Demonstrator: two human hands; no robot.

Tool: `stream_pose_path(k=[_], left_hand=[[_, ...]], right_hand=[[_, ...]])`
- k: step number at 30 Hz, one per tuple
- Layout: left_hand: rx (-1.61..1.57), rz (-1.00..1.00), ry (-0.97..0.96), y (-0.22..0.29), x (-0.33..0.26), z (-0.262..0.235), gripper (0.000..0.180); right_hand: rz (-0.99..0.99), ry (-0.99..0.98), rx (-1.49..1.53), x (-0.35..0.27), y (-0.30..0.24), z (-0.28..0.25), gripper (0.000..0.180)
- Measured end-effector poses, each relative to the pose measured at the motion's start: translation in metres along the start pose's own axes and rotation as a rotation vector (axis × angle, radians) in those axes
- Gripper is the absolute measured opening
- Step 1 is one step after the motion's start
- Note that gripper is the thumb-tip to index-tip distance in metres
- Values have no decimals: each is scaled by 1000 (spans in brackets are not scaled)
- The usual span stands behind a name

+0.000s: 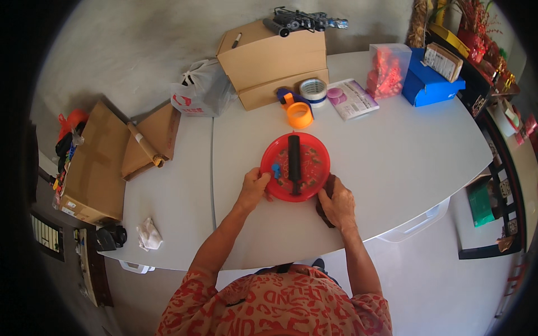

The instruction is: The person wipes a red plastic plate, a black syringe, a marker, and a small blue cap with a brown cloth. They then wipe a long cardboard tube and a flat cardboard box on a white table, placing the cleaned items back on the table.

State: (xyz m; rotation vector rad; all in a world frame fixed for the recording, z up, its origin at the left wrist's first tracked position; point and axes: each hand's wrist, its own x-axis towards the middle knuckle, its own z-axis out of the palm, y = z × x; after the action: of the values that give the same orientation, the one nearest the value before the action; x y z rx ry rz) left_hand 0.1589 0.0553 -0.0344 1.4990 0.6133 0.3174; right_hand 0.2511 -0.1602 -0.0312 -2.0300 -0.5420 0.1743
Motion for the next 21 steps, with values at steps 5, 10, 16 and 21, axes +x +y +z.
stream_pose_path(k=[5,10,16,21], left_hand=[[45,55,147,1,35,-46,29],[109,89,183,-1,75,-72,29],[198,182,157,-6,131,-102,30],[173,298,184,-16,180,-115,34]], right_hand=[[42,-128,-78,35,-28,44,43],[57,-139,-164,68,-36,83,40],[50,-125,-211,80,-60,110,42],[25,-110,-213,90,-69,123,40]])
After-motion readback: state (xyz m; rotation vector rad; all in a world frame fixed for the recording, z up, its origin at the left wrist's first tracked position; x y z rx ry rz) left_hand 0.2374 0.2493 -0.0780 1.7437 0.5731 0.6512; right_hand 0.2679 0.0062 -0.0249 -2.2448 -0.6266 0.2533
